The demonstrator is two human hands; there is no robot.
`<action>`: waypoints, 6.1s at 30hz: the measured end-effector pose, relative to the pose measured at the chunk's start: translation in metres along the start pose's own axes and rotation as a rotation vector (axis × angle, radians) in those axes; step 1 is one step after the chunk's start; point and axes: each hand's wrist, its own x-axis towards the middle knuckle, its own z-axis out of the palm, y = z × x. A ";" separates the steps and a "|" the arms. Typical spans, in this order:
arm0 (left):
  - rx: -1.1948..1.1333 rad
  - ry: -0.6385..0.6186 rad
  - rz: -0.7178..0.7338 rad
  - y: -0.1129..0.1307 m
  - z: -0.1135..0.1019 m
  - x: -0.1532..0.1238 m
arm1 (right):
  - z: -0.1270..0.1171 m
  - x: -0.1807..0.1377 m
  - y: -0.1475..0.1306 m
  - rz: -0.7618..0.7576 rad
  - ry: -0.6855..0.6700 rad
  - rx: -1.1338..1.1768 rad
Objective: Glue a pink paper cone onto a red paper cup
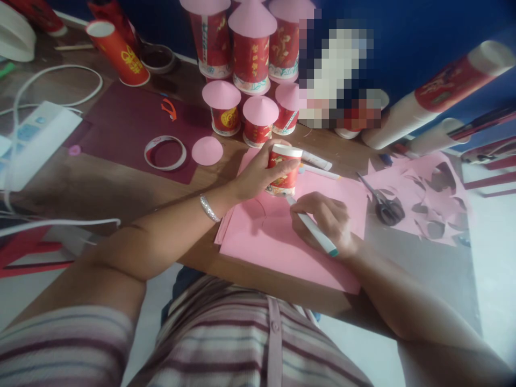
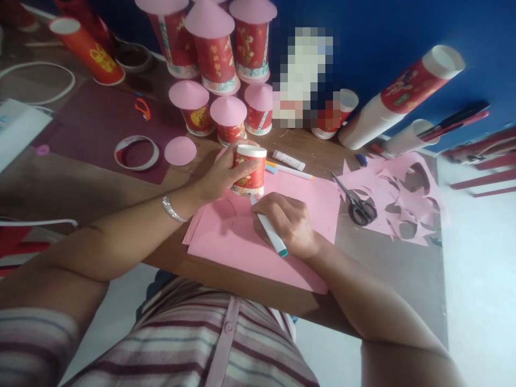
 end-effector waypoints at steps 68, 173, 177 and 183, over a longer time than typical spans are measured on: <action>0.040 -0.032 0.028 -0.006 -0.002 0.001 | -0.003 -0.003 -0.002 0.059 -0.052 -0.031; 0.032 -0.108 0.053 -0.008 -0.002 0.003 | -0.003 0.003 -0.003 0.179 -0.058 0.026; 0.045 -0.116 0.054 -0.007 -0.002 0.003 | -0.003 0.003 -0.003 0.176 -0.047 0.021; -0.004 -0.094 0.025 -0.007 -0.002 0.003 | -0.005 0.004 -0.004 0.171 -0.023 0.052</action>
